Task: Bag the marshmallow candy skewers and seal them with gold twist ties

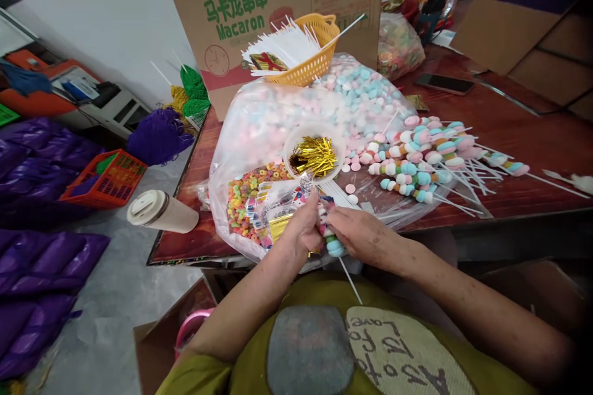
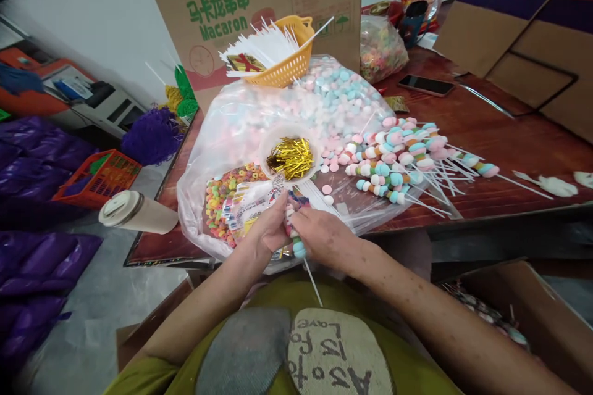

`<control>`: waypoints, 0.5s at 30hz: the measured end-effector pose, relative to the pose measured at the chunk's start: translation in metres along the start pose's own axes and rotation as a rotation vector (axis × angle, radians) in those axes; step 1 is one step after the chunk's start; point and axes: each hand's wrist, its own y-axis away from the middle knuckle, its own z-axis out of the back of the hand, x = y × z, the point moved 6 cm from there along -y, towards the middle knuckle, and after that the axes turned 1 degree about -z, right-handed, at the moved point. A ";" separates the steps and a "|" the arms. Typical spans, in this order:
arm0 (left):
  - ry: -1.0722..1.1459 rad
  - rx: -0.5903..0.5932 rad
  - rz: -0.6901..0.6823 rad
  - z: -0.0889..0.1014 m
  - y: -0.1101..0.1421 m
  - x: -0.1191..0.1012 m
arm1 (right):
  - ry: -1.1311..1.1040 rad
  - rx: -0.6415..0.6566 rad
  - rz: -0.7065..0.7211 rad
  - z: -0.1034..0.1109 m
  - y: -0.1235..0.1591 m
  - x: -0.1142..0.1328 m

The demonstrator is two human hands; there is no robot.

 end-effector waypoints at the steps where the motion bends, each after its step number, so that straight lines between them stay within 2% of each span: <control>1: 0.001 0.021 0.002 -0.002 -0.001 0.002 | 0.018 0.019 -0.010 0.000 0.002 -0.002; 3: 0.007 0.063 0.005 -0.006 -0.003 0.005 | 0.060 0.028 -0.051 0.000 0.008 -0.007; 6: 0.036 0.105 0.006 -0.010 -0.004 0.007 | 0.047 -0.055 -0.085 0.003 0.015 -0.013; 10: 0.039 0.089 0.001 -0.012 -0.005 0.008 | -0.044 -0.183 0.022 0.010 0.021 -0.011; 15: 0.009 0.088 -0.049 -0.014 -0.007 0.007 | 0.138 -0.199 0.034 0.012 0.017 -0.006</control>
